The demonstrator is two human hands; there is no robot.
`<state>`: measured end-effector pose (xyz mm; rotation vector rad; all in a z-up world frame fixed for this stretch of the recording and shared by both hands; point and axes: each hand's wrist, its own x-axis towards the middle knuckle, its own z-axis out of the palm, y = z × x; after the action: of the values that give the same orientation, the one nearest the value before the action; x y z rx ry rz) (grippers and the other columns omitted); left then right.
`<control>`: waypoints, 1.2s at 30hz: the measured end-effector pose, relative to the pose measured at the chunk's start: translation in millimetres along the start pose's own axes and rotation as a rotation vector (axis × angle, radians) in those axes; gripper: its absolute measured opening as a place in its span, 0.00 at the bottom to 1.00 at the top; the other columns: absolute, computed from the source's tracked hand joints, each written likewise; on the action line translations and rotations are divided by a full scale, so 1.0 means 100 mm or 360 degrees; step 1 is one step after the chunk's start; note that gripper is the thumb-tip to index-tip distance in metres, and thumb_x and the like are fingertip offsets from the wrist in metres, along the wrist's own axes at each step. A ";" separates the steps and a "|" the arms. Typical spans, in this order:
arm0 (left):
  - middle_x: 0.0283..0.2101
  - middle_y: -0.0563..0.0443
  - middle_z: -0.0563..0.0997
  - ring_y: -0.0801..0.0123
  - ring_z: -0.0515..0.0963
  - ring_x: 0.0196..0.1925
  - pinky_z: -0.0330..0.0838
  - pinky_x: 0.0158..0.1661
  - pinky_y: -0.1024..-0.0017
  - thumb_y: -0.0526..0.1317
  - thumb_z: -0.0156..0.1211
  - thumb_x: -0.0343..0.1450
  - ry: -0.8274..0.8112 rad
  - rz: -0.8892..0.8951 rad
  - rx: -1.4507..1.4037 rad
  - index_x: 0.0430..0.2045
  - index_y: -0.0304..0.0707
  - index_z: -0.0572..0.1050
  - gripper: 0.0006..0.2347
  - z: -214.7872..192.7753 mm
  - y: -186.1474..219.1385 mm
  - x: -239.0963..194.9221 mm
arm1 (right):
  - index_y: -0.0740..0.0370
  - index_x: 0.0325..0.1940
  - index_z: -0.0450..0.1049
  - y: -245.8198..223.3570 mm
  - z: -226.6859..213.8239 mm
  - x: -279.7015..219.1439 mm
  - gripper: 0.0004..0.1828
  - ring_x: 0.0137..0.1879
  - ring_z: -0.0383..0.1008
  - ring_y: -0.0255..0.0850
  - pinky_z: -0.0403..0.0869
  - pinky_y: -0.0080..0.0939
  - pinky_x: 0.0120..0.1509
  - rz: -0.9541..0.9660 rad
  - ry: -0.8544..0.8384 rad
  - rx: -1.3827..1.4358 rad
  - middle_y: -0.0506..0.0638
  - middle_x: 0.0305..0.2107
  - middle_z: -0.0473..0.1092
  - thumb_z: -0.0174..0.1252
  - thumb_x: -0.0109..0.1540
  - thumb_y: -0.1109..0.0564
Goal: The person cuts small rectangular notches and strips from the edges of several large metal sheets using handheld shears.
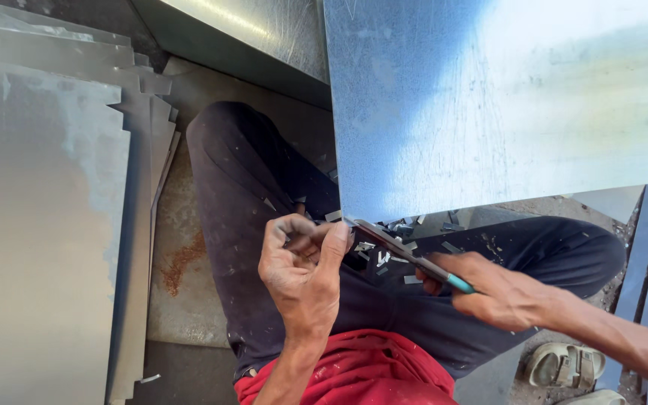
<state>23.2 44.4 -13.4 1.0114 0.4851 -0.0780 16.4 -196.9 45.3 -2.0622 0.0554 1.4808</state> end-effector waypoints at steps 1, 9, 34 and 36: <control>0.31 0.40 0.84 0.74 0.83 0.33 0.80 0.38 0.78 0.27 0.66 0.69 -0.0023 0.0018 -0.0011 0.34 0.32 0.64 0.12 0.00 0.00 0.01 | 0.60 0.57 0.70 0.02 -0.05 0.01 0.31 0.52 0.73 0.51 0.70 0.49 0.58 -0.0071 0.0011 -0.0028 0.58 0.42 0.76 0.51 0.48 0.57; 0.27 0.36 0.83 0.74 0.80 0.27 0.77 0.32 0.79 0.24 0.67 0.67 0.0075 -0.0041 0.0078 0.35 0.38 0.56 0.20 0.04 0.03 -0.01 | 0.63 0.43 0.76 0.09 -0.19 0.17 0.17 0.34 0.74 0.53 0.72 0.52 0.43 -0.0055 0.0040 -0.0268 0.58 0.26 0.73 0.51 0.53 0.57; 0.25 0.52 0.84 0.75 0.82 0.28 0.77 0.34 0.76 0.44 0.63 0.70 -0.0397 -0.0492 0.0150 0.24 0.35 0.80 0.10 1.14 -0.84 -0.43 | 0.65 0.38 0.72 1.19 1.99 -0.75 0.15 0.35 0.73 0.48 0.72 0.43 0.44 0.0095 0.1048 0.0313 0.60 0.28 0.74 0.55 0.53 0.52; 0.28 0.51 0.85 0.73 0.85 0.30 0.79 0.35 0.74 0.40 0.65 0.67 -0.0314 -0.0561 -0.0012 0.30 0.36 0.80 0.07 1.09 -0.71 -0.38 | 0.67 0.38 0.71 0.97 1.68 -0.71 0.17 0.33 0.70 0.47 0.72 0.45 0.42 0.0389 0.0731 0.0745 0.57 0.25 0.72 0.54 0.51 0.52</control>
<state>7.7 -90.3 -6.5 0.8911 0.4774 -0.4862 -189.1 -216.3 31.1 -1.9952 0.7820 0.9667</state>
